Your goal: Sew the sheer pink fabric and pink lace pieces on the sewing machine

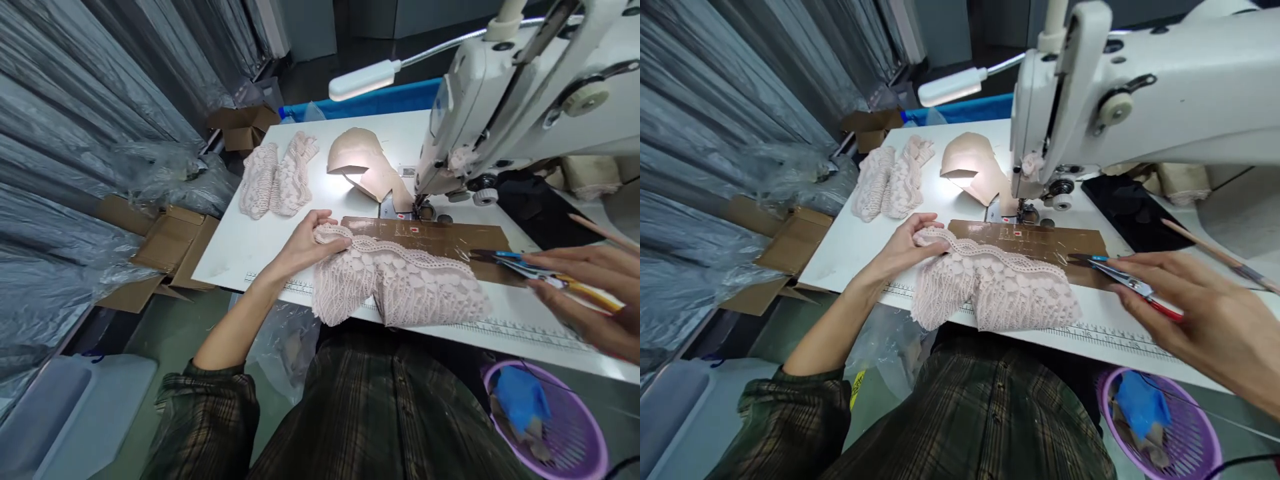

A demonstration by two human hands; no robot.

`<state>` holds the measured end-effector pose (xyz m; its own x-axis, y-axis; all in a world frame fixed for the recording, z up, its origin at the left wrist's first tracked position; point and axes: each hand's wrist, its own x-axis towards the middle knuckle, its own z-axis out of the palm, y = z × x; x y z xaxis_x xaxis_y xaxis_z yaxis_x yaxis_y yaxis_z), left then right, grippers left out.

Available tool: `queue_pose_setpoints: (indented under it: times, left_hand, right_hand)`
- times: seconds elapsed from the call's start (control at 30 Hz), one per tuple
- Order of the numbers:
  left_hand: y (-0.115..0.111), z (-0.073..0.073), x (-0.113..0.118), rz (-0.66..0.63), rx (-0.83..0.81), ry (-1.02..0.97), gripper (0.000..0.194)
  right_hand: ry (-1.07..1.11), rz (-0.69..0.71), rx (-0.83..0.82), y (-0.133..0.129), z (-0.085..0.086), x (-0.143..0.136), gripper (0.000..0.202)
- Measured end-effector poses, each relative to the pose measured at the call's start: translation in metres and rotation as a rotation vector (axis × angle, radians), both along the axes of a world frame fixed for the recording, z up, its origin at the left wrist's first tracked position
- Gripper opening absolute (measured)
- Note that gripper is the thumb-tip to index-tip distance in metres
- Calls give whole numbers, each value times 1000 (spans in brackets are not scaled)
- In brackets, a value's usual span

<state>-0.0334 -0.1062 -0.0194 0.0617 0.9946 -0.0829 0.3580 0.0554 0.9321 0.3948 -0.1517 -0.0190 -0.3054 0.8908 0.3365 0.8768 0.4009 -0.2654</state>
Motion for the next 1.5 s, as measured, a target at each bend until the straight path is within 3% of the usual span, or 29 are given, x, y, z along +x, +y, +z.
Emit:
queue_pose_setpoints:
  times: [0.1,0.27,0.53,0.73,1.1,1.5]
  left_hand:
    - [-5,-1,-8,-48,12,97,69]
    - [-8,-3,-19,9,-7,-17,55]
    - [-23,12,5,34,0,-356,48]
    - [-41,19,35,52,71,-373,50]
    - [-41,12,53,152,157,-337,46]
    - [-48,4,64,134,373,-160,35]
  right_hand:
    - [2,227,-53,1,6,-36,45]
    - [65,419,-30,4,20,-79,29]
    - [471,562,-98,12,31,-159,22]
    - [653,418,-190,23,26,-198,15]
    - [873,180,-366,20,27,-200,13]
    - [851,97,-448,23,30,-201,14]
